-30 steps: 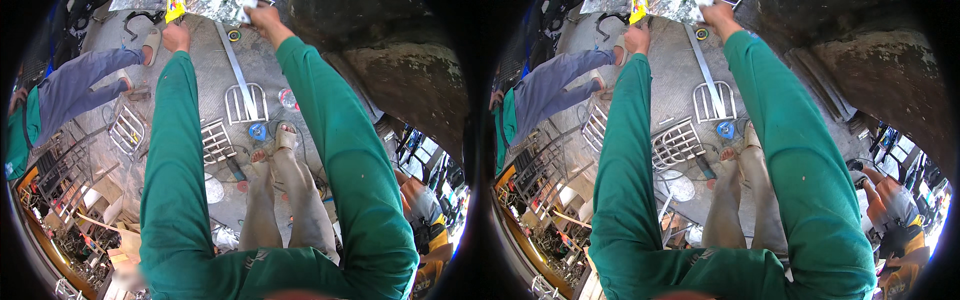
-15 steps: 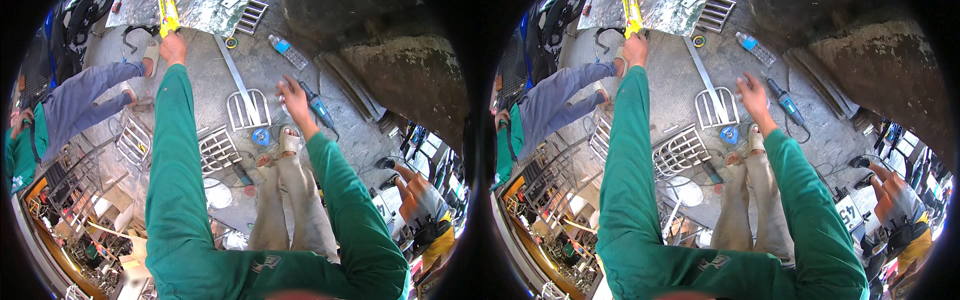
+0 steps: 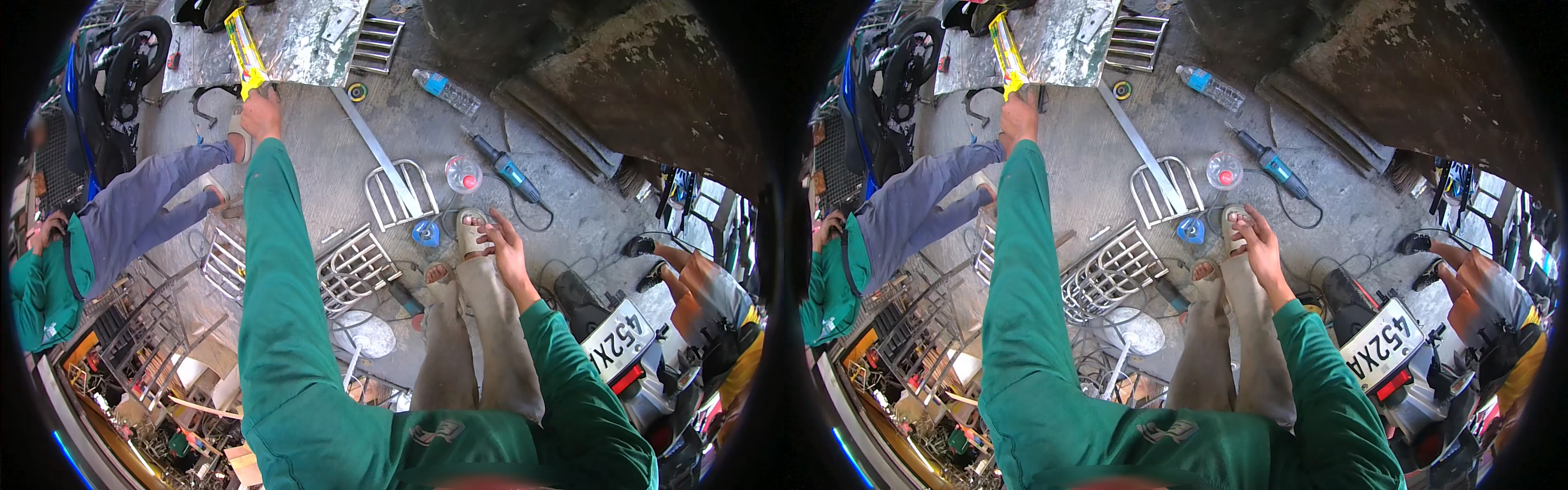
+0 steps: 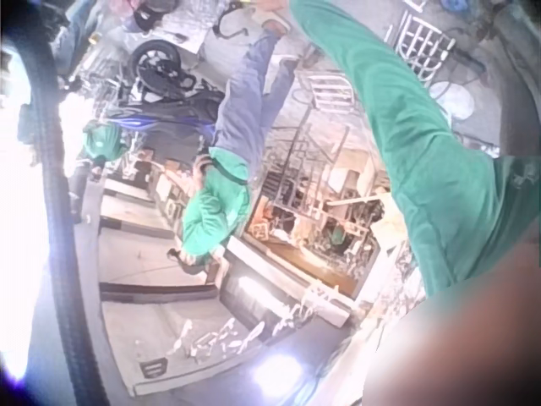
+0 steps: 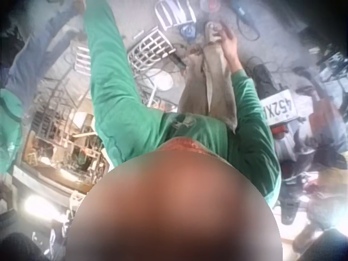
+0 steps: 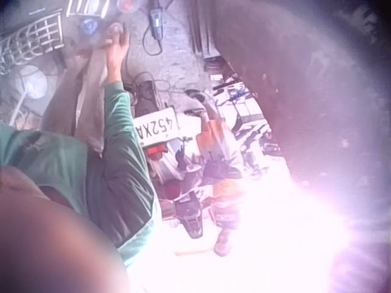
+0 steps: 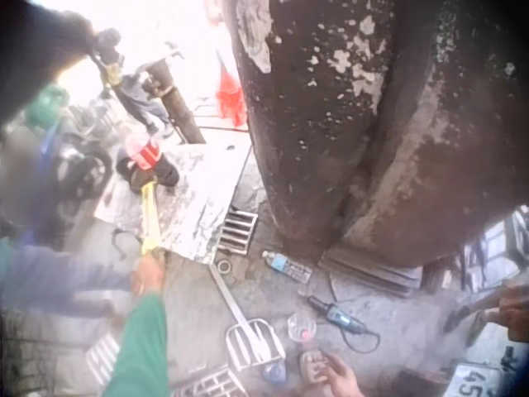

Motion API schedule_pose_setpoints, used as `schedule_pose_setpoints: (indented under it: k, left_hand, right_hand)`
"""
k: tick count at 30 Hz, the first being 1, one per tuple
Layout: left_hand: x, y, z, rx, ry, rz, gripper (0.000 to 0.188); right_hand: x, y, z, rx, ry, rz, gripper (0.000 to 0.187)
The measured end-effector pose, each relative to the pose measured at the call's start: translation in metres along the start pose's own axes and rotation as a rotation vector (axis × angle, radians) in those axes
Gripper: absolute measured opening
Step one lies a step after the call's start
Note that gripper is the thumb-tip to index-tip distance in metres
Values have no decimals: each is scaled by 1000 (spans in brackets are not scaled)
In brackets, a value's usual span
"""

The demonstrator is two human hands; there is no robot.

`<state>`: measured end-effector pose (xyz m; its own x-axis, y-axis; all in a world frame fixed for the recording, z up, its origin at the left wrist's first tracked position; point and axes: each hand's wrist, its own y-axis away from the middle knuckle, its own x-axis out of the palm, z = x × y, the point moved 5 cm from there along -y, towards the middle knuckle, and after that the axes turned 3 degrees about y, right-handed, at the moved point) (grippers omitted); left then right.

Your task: The person works on the internal electrical components of a scooter, using a screwdriver to tighten screws and a metal rod to adjust parts within the housing. They manipulate wires and components while another person assists by holding a phone for illumination.

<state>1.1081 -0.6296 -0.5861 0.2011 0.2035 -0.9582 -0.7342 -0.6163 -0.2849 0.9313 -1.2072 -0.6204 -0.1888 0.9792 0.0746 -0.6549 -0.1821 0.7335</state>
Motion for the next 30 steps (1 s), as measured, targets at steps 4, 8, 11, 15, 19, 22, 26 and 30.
schedule_pose_setpoints:
  k: [4, 8, 11, 15, 19, 22, 26, 30]
  left_hand:
    - [15, -13, 2, 85, -99, 1, 34]
    - [45, -14, 16, 148, -121, 86, 37]
    - [46, 27, 22, 99, 32, 89, 38]
    - [-16, 198, -6, 9, 424, 216, 36]
    - [-201, 405, -57, 149, 758, 448, 35]
    - [-365, 490, -93, 393, 1033, 720, 30]
    - [-521, 532, -133, 523, 1226, 914, 31]
    - [-596, 566, -189, 892, 1337, 1212, 29]
  right_hand:
    - [-19, 7, -25, 35, -38, -47, 57]
    - [-28, 26, -52, 103, -77, -98, 54]
    - [-26, 50, -47, 70, -17, -96, 54]
    - [-15, 112, -10, 12, 290, -69, 35]
    - [-7, 221, 62, -503, 535, -207, 29]
    - [-11, 312, 98, -525, 789, -233, 57]
    - [-64, 429, 143, -519, -125, -422, 57]
    - [-124, 535, 168, -524, -486, -631, 54]
